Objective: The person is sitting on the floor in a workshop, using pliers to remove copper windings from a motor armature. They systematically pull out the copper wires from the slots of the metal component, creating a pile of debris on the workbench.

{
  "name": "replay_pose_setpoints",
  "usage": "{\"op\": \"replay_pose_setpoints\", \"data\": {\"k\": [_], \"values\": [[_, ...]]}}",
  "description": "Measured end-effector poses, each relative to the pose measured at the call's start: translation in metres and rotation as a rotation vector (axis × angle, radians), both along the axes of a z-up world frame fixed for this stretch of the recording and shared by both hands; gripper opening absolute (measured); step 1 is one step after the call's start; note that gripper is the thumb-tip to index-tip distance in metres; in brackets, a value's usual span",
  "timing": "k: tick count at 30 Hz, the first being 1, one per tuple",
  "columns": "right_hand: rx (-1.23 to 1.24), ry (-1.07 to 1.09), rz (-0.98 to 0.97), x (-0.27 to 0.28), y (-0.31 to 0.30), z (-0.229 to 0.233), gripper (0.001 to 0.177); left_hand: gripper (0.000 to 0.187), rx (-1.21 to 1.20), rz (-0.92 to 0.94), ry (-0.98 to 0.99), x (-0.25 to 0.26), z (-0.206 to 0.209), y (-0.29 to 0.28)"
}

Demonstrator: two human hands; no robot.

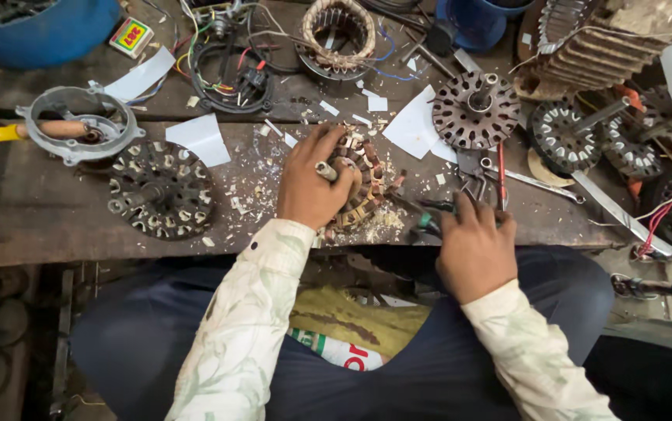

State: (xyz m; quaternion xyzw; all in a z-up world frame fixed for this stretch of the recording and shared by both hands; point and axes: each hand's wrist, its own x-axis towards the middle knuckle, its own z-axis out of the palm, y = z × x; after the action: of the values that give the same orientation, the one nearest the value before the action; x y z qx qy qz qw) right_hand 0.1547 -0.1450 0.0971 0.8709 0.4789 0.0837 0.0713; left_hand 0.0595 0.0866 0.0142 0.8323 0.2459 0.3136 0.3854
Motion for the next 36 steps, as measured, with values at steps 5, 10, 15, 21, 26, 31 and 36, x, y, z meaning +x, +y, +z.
{"op": "replay_pose_setpoints", "data": {"k": [5,10,15,21,26,31,36], "values": [[-0.222,-0.174,-0.11,-0.014,-0.012,0.006,0.039,0.047,0.022,0.042,-0.038,-0.004,0.009,-0.004],[-0.078,-0.077,-0.206,-0.053,-0.019,0.029,0.059,0.045,0.065,0.146,-0.049,-0.01,0.035,-0.01],[0.132,-0.002,-0.114,-0.066,-0.004,0.021,0.056,0.047,0.106,0.206,-0.052,-0.013,0.049,-0.012],[0.15,-0.075,-0.093,-0.07,0.006,0.011,0.051,0.047,0.132,0.246,-0.027,-0.019,0.053,-0.012],[0.167,-0.082,-0.027,-0.072,0.014,0.007,0.051,0.047,0.218,0.227,-0.02,-0.021,0.053,-0.015],[0.254,0.437,0.084,-0.045,0.006,0.0,0.046,0.044,0.273,0.164,-0.024,-0.024,0.048,-0.012],[0.343,0.543,0.086,-0.047,-0.007,-0.014,0.047,0.044,0.255,0.097,-0.035,-0.023,0.035,-0.016]]}}
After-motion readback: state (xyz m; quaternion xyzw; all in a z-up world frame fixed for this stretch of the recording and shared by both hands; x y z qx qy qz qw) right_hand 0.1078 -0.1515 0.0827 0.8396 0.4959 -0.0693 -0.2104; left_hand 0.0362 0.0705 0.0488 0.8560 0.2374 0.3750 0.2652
